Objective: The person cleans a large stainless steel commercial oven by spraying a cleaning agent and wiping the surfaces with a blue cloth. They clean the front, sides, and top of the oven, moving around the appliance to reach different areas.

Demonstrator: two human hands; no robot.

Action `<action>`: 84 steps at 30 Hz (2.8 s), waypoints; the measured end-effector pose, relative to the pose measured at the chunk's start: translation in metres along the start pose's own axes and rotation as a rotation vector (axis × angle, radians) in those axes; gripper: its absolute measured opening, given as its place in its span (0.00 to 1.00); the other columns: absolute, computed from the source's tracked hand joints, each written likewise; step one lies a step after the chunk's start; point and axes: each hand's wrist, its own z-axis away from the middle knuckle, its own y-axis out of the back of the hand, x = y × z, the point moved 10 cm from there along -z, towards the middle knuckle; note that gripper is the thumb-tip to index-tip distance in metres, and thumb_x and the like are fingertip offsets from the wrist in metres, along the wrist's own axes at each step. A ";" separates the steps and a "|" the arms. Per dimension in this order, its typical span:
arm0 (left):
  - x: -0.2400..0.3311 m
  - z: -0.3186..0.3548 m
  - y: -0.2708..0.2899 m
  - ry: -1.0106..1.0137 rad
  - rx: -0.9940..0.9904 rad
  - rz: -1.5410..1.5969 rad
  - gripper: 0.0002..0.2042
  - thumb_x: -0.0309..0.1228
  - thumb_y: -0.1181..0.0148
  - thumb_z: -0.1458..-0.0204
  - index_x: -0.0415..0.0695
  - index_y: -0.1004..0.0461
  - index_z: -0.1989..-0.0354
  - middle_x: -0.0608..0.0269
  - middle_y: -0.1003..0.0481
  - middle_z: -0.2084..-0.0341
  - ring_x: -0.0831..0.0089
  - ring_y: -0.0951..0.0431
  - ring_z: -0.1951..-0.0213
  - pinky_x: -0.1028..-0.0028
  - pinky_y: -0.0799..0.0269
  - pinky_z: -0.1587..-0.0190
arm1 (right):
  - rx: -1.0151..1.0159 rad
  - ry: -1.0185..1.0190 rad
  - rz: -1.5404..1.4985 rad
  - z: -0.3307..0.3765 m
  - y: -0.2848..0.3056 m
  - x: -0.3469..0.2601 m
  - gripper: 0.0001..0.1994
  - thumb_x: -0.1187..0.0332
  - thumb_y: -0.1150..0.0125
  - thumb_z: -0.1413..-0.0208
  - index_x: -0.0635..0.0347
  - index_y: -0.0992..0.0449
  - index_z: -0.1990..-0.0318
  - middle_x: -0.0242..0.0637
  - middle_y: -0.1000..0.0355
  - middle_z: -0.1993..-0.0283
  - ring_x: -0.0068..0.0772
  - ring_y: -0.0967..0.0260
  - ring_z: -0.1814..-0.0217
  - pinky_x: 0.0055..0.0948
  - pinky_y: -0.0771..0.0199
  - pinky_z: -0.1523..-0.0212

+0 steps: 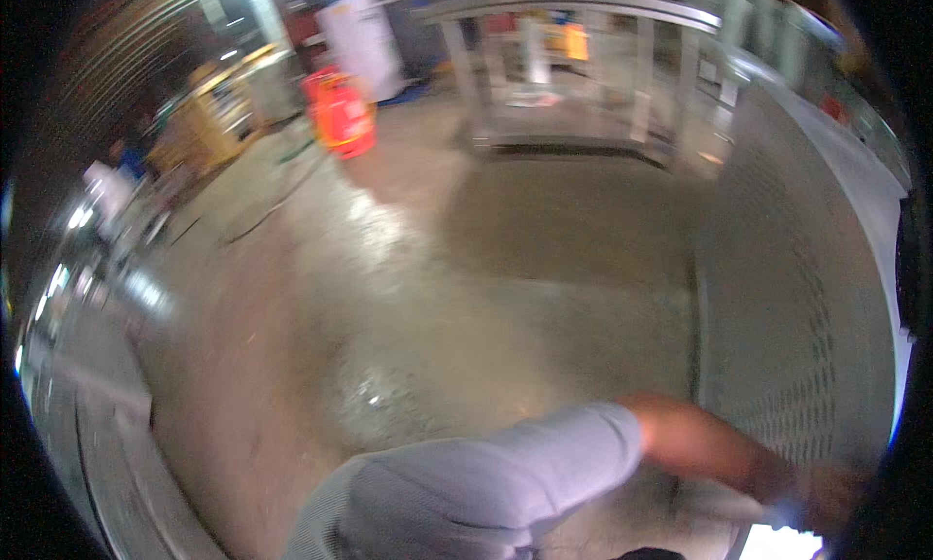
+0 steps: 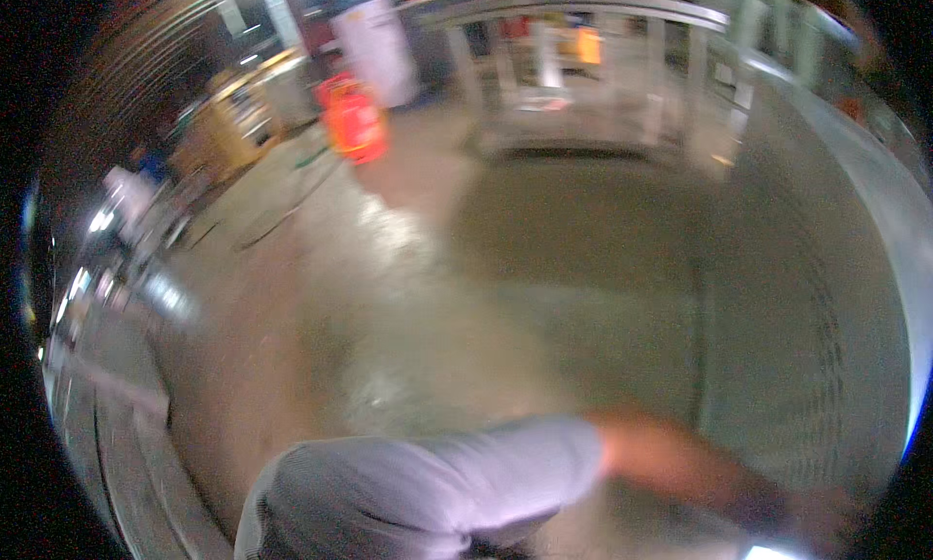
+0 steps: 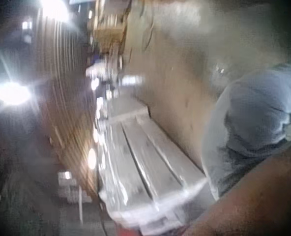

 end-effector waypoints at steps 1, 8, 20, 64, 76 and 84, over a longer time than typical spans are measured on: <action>-0.005 0.008 0.002 0.043 -0.043 0.010 0.11 0.34 0.44 0.38 0.41 0.21 0.55 0.50 0.23 0.57 0.59 0.24 0.52 0.57 0.27 0.47 | -0.111 0.060 -0.121 -0.014 -0.037 -0.011 0.46 0.44 0.30 0.43 0.64 0.43 0.26 0.54 0.39 0.28 0.49 0.37 0.28 0.50 0.39 0.29; -0.005 0.051 0.006 0.238 -0.233 -0.072 0.13 0.37 0.42 0.39 0.41 0.21 0.54 0.47 0.22 0.56 0.57 0.23 0.50 0.55 0.28 0.45 | -0.702 0.366 -0.597 -0.058 -0.234 -0.155 0.46 0.45 0.31 0.42 0.64 0.43 0.26 0.55 0.40 0.28 0.50 0.38 0.28 0.52 0.40 0.28; -0.005 0.106 0.025 0.413 -0.254 -0.076 0.16 0.41 0.38 0.41 0.41 0.20 0.53 0.41 0.22 0.55 0.53 0.23 0.47 0.51 0.29 0.43 | -0.945 0.405 -0.687 -0.041 -0.316 -0.215 0.45 0.46 0.32 0.41 0.65 0.44 0.26 0.58 0.42 0.27 0.52 0.39 0.27 0.56 0.41 0.28; 0.084 0.278 0.267 1.373 -0.484 -0.277 0.40 0.28 0.42 0.47 0.45 0.49 0.22 0.35 0.21 0.57 0.38 0.21 0.53 0.48 0.27 0.45 | -0.620 -0.216 -0.680 0.015 -0.095 0.082 0.47 0.46 0.31 0.43 0.67 0.45 0.26 0.61 0.40 0.28 0.58 0.38 0.28 0.55 0.40 0.27; 0.078 0.171 0.235 1.193 -0.504 0.197 0.48 0.31 0.38 0.48 0.40 0.60 0.20 0.32 0.28 0.40 0.44 0.22 0.45 0.55 0.28 0.40 | -0.882 -0.819 -1.191 0.070 -0.190 0.108 0.57 0.39 0.26 0.51 0.64 0.51 0.24 0.56 0.44 0.26 0.55 0.43 0.25 0.56 0.42 0.26; 0.063 0.294 0.253 1.633 0.180 0.360 0.20 0.35 0.42 0.39 0.40 0.23 0.40 0.51 0.19 0.52 0.63 0.18 0.50 0.63 0.23 0.47 | -0.821 -0.499 -0.970 0.028 -0.167 0.085 0.54 0.43 0.27 0.48 0.63 0.51 0.22 0.53 0.45 0.24 0.52 0.48 0.21 0.51 0.48 0.23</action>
